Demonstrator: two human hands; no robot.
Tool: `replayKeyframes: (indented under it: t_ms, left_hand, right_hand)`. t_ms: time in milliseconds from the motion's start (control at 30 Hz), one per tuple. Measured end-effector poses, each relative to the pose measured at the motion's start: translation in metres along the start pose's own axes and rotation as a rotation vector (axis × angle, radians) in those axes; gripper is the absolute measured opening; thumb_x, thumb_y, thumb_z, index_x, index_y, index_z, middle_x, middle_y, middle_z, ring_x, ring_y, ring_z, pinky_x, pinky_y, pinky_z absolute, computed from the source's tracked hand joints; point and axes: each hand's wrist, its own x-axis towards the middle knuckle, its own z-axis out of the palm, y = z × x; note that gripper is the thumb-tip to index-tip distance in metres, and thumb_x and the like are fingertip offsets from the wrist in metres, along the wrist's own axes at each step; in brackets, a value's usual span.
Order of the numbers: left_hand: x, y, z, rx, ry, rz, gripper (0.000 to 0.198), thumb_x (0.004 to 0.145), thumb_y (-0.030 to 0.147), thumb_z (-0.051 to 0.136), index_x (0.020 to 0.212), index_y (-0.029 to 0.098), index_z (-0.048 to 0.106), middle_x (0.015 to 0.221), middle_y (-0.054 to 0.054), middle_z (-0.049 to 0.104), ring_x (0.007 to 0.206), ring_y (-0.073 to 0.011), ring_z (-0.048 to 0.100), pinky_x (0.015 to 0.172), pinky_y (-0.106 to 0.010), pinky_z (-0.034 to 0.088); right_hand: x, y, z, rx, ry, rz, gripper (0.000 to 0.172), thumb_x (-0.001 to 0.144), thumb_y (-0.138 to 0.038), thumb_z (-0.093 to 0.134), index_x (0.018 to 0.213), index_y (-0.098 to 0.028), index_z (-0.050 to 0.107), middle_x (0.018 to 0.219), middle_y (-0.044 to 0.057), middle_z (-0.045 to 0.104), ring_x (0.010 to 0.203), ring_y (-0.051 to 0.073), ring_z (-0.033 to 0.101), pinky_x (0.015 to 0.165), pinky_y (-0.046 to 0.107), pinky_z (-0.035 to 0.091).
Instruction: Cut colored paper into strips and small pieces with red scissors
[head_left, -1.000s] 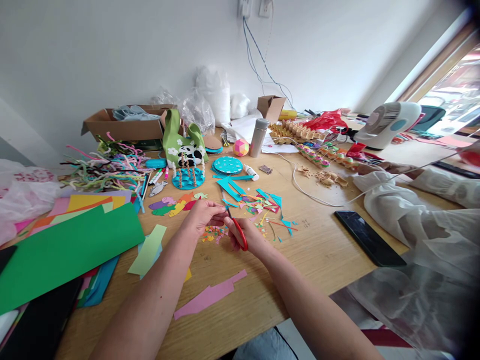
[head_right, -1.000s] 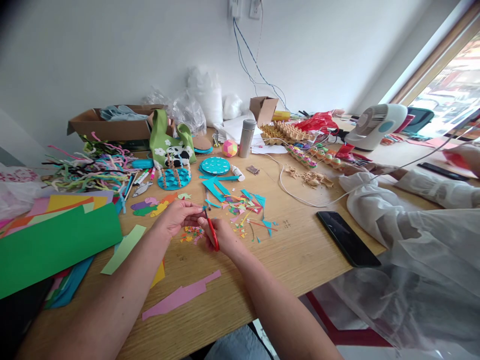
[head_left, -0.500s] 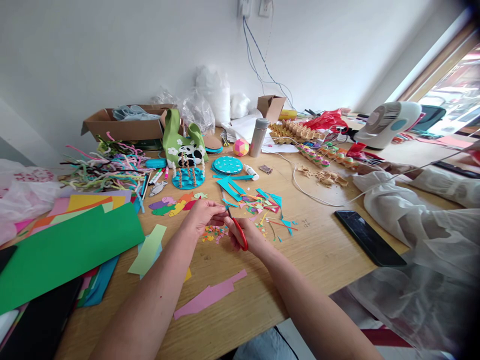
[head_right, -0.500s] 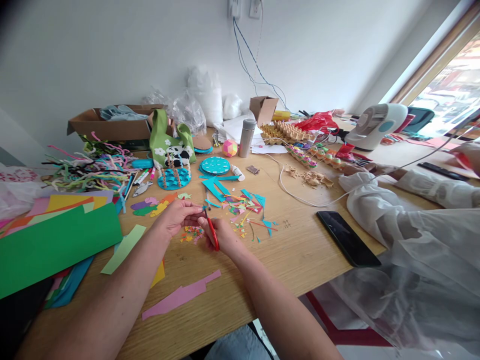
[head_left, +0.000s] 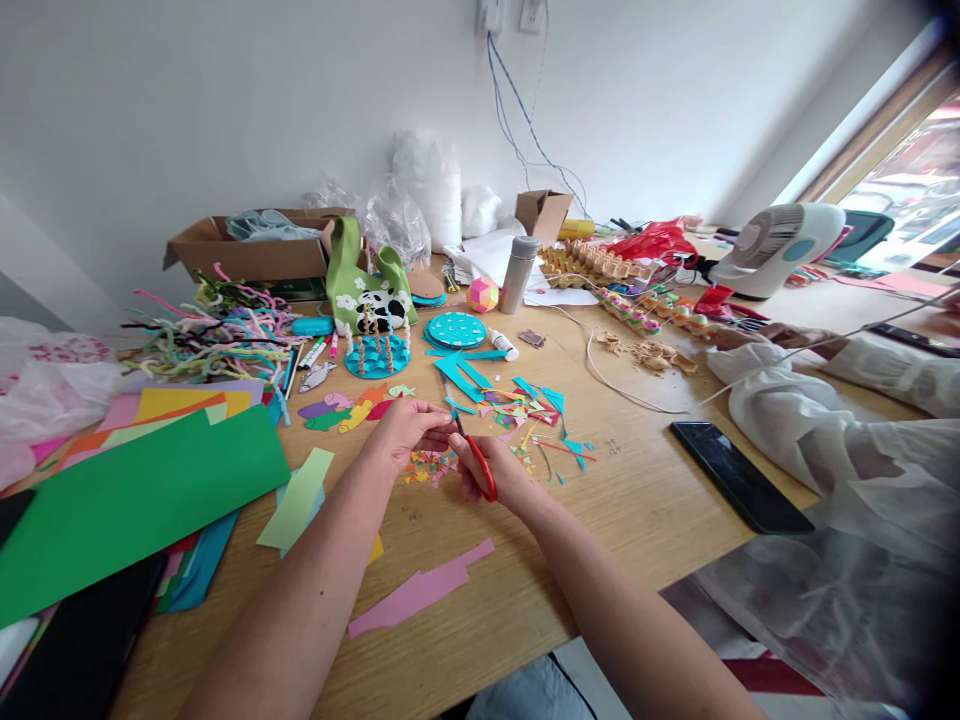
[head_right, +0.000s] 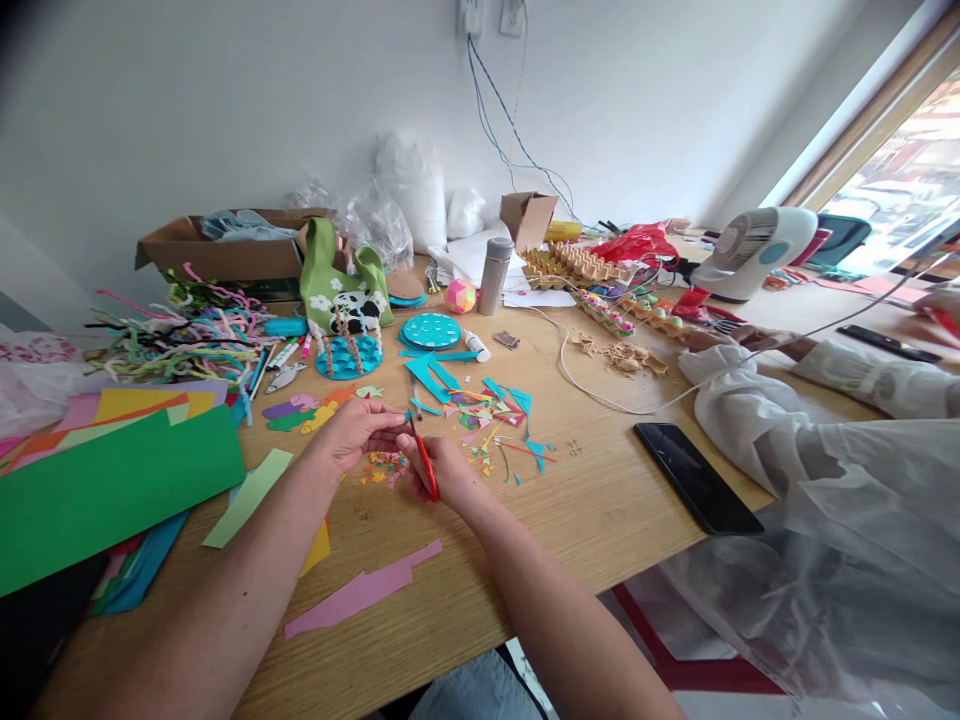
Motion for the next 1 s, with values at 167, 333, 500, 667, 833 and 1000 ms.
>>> replayKeyframes:
  t_ms: [167,333,500,667,833,1000]
  left_hand:
    - [0.000,0.000,0.000,0.002,0.005,0.003,0.008,0.067,0.014,0.073,0.070,0.010,0.067,0.069,-0.009,0.072,0.056,-0.0152,0.067,0.054,-0.024,0.056]
    - [-0.001,0.001,0.001,-0.001,0.007,0.001,0.007,0.068,0.013,0.073,0.070,0.009,0.067,0.069,-0.009,0.072,0.056,-0.0149,0.067,0.053,-0.024,0.056]
    - [-0.001,0.001,0.002,0.007,0.012,-0.001,0.009,0.068,0.014,0.074,0.069,0.009,0.067,0.069,-0.010,0.072,0.056,-0.0149,0.067,0.054,-0.024,0.055]
    - [0.000,0.000,0.002,0.003,0.017,0.002,0.009,0.068,0.014,0.074,0.070,0.009,0.067,0.069,-0.010,0.072,0.056,-0.0152,0.067,0.054,-0.024,0.055]
    - [0.000,0.000,0.002,0.000,0.018,0.001,0.009,0.067,0.014,0.074,0.068,0.009,0.066,0.068,-0.010,0.072,0.055,-0.0150,0.067,0.053,-0.024,0.055]
    - [0.000,0.000,0.002,-0.002,0.015,0.002,0.012,0.065,0.015,0.076,0.068,0.010,0.067,0.068,-0.009,0.072,0.056,-0.0152,0.067,0.053,-0.024,0.055]
  right_hand:
    - [-0.003,-0.006,0.000,-0.009,0.007,0.002,0.063,0.079,-0.078,0.043,0.052,-0.020,0.045,0.039,-0.001,0.049,0.032,0.009,0.044,0.033,0.021,0.030]
    - [-0.004,-0.006,-0.001,-0.021,0.011,-0.001,0.061,0.080,-0.075,0.044,0.053,-0.021,0.045,0.039,-0.002,0.050,0.031,0.009,0.043,0.033,0.021,0.030]
    - [-0.004,-0.008,0.000,-0.021,0.027,-0.001,0.060,0.080,-0.075,0.046,0.053,-0.021,0.045,0.039,-0.001,0.051,0.032,0.009,0.044,0.033,0.021,0.030]
    - [-0.004,-0.008,0.001,-0.004,0.025,0.003,0.059,0.081,-0.072,0.046,0.053,-0.021,0.044,0.038,-0.002,0.050,0.031,0.009,0.043,0.033,0.021,0.030]
    - [-0.003,-0.007,0.002,0.004,0.042,0.030,0.057,0.082,-0.070,0.048,0.052,-0.021,0.043,0.039,-0.003,0.048,0.031,0.010,0.044,0.032,0.021,0.031]
    - [-0.005,-0.013,0.003,0.019,0.048,0.052,0.057,0.083,-0.068,0.050,0.051,-0.021,0.042,0.037,-0.002,0.047,0.030,0.009,0.042,0.031,0.021,0.029]
